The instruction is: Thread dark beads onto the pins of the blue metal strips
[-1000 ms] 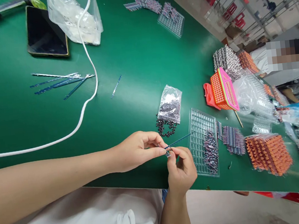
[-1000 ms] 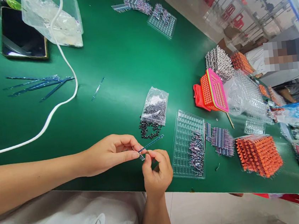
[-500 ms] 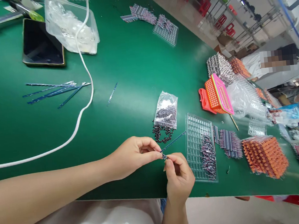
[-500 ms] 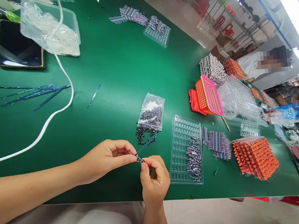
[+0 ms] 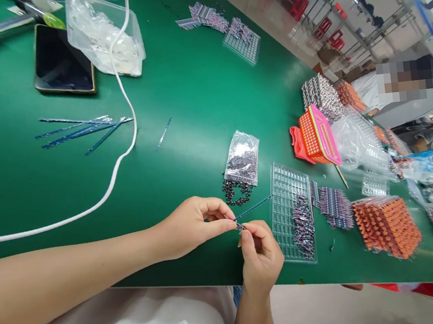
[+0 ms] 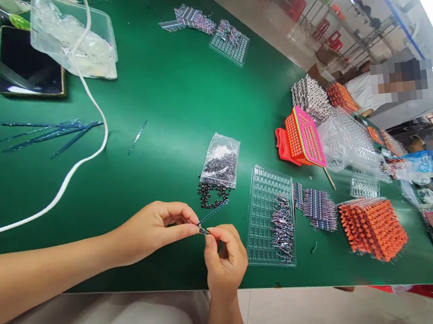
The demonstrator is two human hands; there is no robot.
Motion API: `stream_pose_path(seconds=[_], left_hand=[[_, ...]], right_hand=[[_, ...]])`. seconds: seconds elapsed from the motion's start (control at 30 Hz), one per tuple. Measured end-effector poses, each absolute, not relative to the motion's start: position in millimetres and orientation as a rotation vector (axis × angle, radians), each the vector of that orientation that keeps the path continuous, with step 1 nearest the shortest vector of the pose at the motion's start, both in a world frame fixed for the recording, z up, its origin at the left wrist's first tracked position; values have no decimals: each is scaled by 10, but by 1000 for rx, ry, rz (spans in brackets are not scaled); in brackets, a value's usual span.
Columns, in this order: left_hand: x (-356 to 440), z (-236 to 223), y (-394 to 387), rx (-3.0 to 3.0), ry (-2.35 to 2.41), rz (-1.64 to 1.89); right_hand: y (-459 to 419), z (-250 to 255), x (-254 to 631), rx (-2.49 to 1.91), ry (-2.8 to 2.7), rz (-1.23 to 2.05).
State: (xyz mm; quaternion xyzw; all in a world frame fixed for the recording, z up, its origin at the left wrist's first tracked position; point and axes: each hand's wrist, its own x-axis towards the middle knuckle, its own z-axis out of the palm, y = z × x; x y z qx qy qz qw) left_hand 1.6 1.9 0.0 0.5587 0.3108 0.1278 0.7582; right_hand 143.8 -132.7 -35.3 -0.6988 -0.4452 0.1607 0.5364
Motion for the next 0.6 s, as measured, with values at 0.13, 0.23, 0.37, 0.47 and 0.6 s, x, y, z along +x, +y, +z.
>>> stream_pose_path(seconds=[0.13,0.23,0.37,0.47,0.6], left_hand=[[8,12,19,1234,671,290],[9,17,24,1229,654,280],[19,-3,27,1142,639,257],[29,-28,24,1080,652,234],[30,-37,23,1060,651,221]], right_hand=[[-1336,-365,1447,-1661,-1055,399],[-1341,-372,1461,-1658,-1040,435],[-1333,-369,1484,-1625,-1034,534],[-1327,-365,1493,-1606,-1036,571],[-1333,-365,1496,-1595,-1044,550]])
